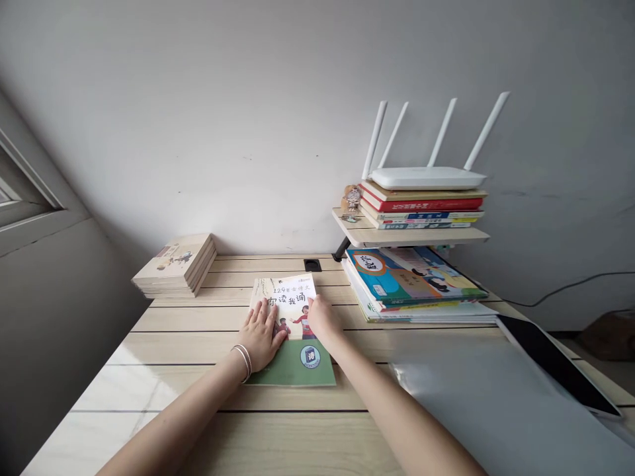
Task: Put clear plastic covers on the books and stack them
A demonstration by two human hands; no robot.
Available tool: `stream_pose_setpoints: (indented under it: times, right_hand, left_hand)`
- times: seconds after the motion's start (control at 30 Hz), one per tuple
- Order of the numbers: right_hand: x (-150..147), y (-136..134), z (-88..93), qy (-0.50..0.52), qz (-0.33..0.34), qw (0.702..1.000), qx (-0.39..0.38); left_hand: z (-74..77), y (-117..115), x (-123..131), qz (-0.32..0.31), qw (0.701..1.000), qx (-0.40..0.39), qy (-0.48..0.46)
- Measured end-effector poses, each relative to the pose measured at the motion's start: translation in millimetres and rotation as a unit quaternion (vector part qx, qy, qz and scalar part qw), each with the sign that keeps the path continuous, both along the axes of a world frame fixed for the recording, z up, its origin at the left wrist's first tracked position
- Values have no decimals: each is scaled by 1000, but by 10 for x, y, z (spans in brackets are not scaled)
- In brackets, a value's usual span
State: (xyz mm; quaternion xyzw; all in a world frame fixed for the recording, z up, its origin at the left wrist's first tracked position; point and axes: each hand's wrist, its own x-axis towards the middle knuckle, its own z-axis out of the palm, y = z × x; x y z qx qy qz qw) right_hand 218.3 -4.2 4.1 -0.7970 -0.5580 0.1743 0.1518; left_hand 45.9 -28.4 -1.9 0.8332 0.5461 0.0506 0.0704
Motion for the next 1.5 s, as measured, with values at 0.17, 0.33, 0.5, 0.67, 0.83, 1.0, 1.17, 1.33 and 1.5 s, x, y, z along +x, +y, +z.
stream_pose_setpoints:
  times: [0.17,0.33,0.5,0.67,0.83,1.0,1.17,1.33,1.5]
  right_hand:
    - [-42,29,0,-34,-13,999,2]
    - [-96,26,-31,-63,-18,998,1]
    - [-277,-16,68,-157,64,979,111]
    - [-361,209,74,-99,249,955,130]
    - [-100,372,-82,-85,183,977,67]
    - [98,335,-95,-26,172,982,79]
    - [314,223,35,124,35,984,125]
    - [422,50,101,227,-1,974,19]
    - [351,-9,165,305,-37,951,-38]
  left_hand:
    - [54,314,95,5,1000,-25,17]
    - [89,728,206,-11,999,-19,23]
    - [12,830,215,3,1000,6,20]
    - [-29,840,191,-16,1000,18,19]
    - [-7,808,113,-41,999,30,5]
    - [18,600,-107,-47,999,-1,1]
    - [1,301,-323,21,999,-9,-44]
    - [8,95,-330,11,1000,-23,-11]
    - [2,72,-271,18,1000,-11,7]
